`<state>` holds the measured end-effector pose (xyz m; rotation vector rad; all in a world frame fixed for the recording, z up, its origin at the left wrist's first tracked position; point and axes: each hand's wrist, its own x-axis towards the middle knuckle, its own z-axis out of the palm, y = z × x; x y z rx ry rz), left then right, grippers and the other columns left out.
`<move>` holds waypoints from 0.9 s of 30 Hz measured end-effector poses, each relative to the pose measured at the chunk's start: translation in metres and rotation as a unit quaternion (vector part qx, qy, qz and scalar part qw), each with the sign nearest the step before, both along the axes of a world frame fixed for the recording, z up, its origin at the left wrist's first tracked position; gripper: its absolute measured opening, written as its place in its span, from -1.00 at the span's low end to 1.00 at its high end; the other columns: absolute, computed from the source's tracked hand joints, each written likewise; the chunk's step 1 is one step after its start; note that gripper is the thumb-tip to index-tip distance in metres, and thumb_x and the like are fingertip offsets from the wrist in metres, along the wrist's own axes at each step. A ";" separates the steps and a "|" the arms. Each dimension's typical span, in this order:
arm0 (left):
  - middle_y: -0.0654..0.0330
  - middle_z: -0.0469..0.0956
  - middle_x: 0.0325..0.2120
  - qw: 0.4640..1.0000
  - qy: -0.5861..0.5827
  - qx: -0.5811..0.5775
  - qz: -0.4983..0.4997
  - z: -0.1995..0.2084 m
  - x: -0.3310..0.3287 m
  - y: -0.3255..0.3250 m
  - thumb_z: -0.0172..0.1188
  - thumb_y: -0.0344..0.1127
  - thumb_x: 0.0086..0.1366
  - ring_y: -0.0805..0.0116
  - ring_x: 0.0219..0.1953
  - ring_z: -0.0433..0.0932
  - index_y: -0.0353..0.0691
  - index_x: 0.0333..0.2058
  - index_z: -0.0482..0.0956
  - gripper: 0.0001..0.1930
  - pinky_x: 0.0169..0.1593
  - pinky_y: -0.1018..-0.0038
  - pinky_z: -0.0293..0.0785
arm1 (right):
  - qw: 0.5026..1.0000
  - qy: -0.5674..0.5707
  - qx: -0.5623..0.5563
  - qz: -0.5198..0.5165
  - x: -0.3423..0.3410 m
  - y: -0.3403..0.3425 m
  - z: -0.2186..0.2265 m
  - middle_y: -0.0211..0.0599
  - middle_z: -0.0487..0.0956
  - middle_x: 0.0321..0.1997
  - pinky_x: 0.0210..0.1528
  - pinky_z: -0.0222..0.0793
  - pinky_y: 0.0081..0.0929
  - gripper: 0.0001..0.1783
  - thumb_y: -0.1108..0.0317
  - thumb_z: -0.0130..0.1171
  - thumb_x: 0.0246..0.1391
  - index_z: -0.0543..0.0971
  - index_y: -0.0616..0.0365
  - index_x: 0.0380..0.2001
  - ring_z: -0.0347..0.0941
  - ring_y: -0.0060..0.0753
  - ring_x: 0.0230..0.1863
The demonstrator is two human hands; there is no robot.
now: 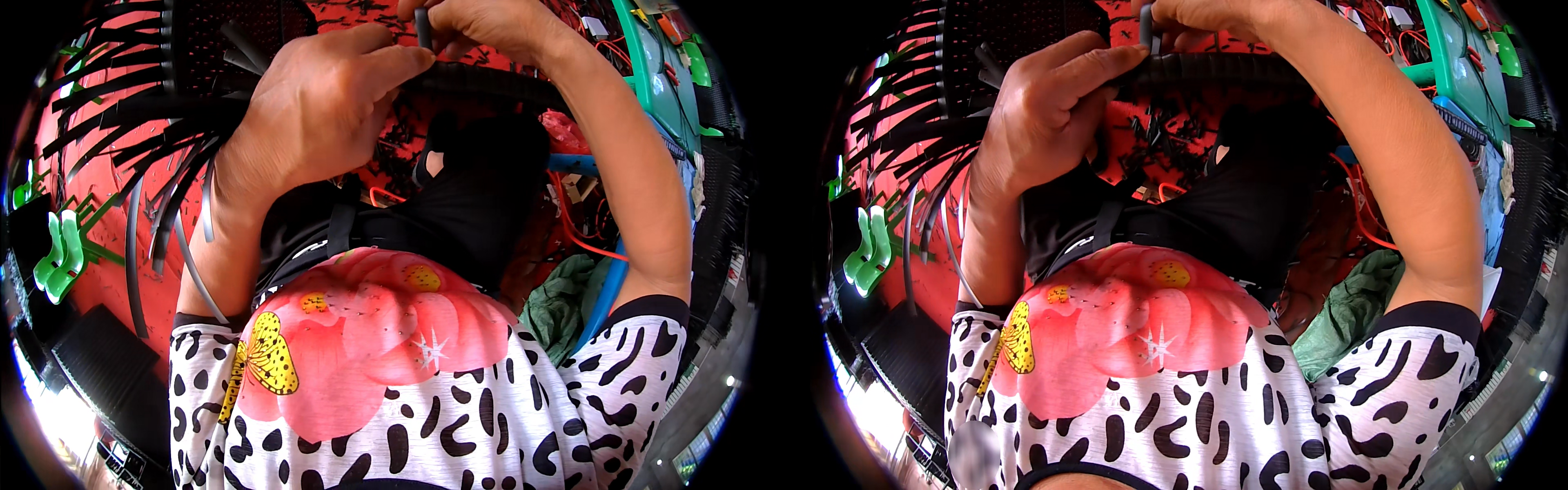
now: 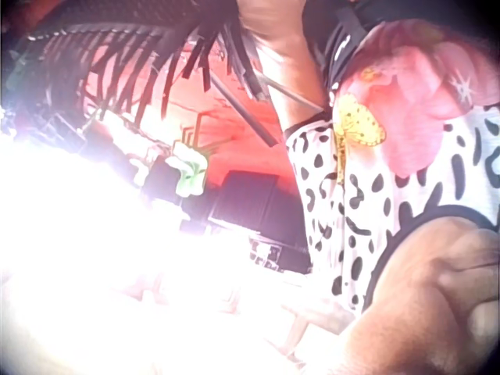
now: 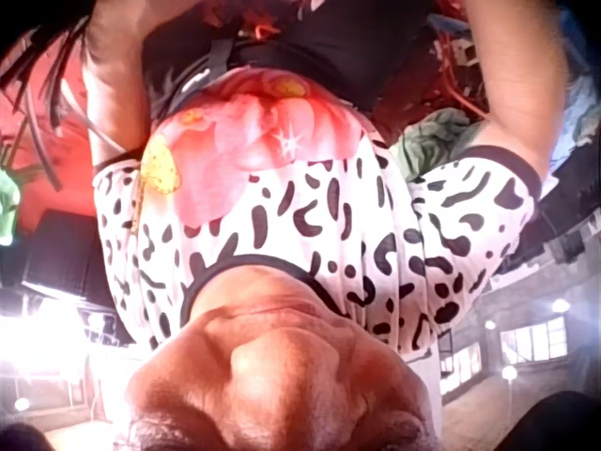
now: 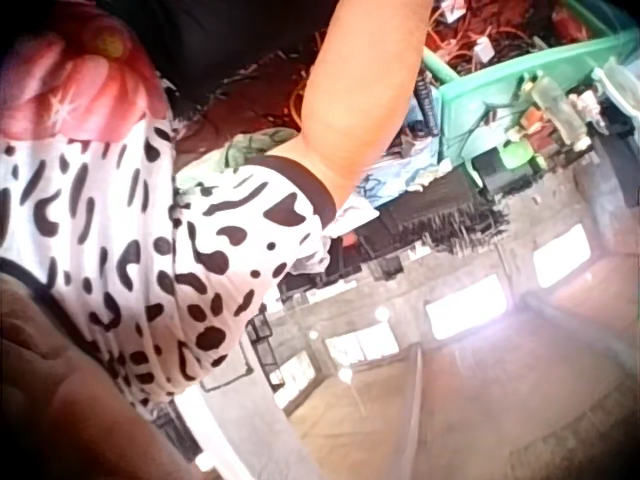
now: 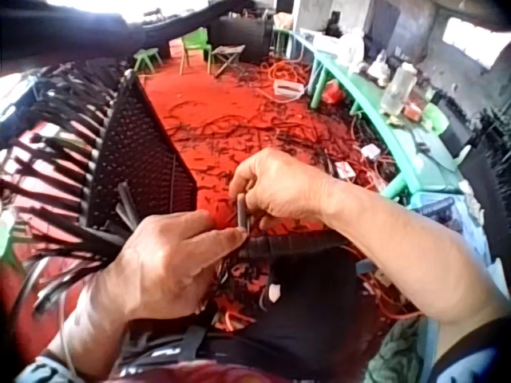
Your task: The person sits on the floor and weaves black plastic strips into the frame of a chair. They use a staple gun to secure the strips, a knife to trim excess material, and pliers to adjust the weave. The task involves repetitive threading and fastening of the strips to create a woven seat.
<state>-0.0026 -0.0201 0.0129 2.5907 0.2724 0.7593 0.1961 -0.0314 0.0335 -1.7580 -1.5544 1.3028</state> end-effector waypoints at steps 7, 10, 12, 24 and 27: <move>0.10 0.36 -0.55 1.000 0.015 -0.014 -0.017 0.000 -0.003 0.004 0.12 -0.64 -0.02 0.16 -0.55 0.44 -0.36 -0.18 0.52 -0.66 -0.49 0.39 0.34 | 0.989 0.124 -0.080 -0.027 -0.001 -0.003 -0.017 -0.26 0.53 -0.53 -0.49 0.40 -0.47 -0.87 0.65 0.04 -0.04 0.50 0.33 -0.36 0.46 -0.42 -0.54; 0.09 0.38 -0.54 1.000 0.016 -0.015 -0.020 0.000 -0.003 0.002 0.12 -0.65 -0.03 0.13 -0.53 0.45 -0.36 -0.18 0.52 -0.65 -0.47 0.37 0.35 | 0.982 0.138 -0.129 -0.013 0.001 0.004 -0.032 -0.29 0.53 -0.53 -0.44 0.37 -0.50 -0.91 0.63 0.05 -0.03 0.52 0.31 -0.42 0.43 -0.45 -0.53; 0.08 0.39 -0.54 1.000 0.012 -0.009 -0.020 -0.001 -0.004 0.001 0.13 -0.65 -0.05 0.12 -0.51 0.46 -0.36 -0.18 0.52 -0.63 -0.45 0.36 0.36 | 0.985 0.132 -0.111 0.030 0.002 0.005 -0.036 -0.33 0.53 -0.52 -0.41 0.35 -0.53 -0.92 0.62 0.06 -0.03 0.54 0.30 -0.45 0.42 -0.48 -0.52; 0.00 0.49 -0.44 1.000 -0.011 -0.004 -0.001 -0.009 -0.003 0.006 0.16 -0.63 -0.10 -0.03 -0.40 0.50 -0.30 -0.20 0.53 -0.62 -0.35 0.27 0.42 | 0.974 -0.089 0.205 0.039 -0.009 -0.035 -0.001 -0.13 0.57 -0.21 -0.20 0.42 -0.44 -0.68 0.50 0.03 -0.01 0.47 0.34 -0.13 0.49 -0.35 -0.28; -0.01 0.50 -0.44 1.000 0.003 -0.017 0.008 -0.006 -0.004 0.004 0.17 -0.62 -0.12 -0.05 -0.38 0.50 -0.31 -0.26 0.53 -0.66 -0.34 0.25 0.43 | 0.869 -0.154 0.463 0.082 -0.017 -0.072 -0.001 -0.18 0.51 -0.25 -0.13 0.41 -0.40 -0.70 0.50 0.27 -0.18 0.52 0.24 -0.28 0.48 -0.24 -0.18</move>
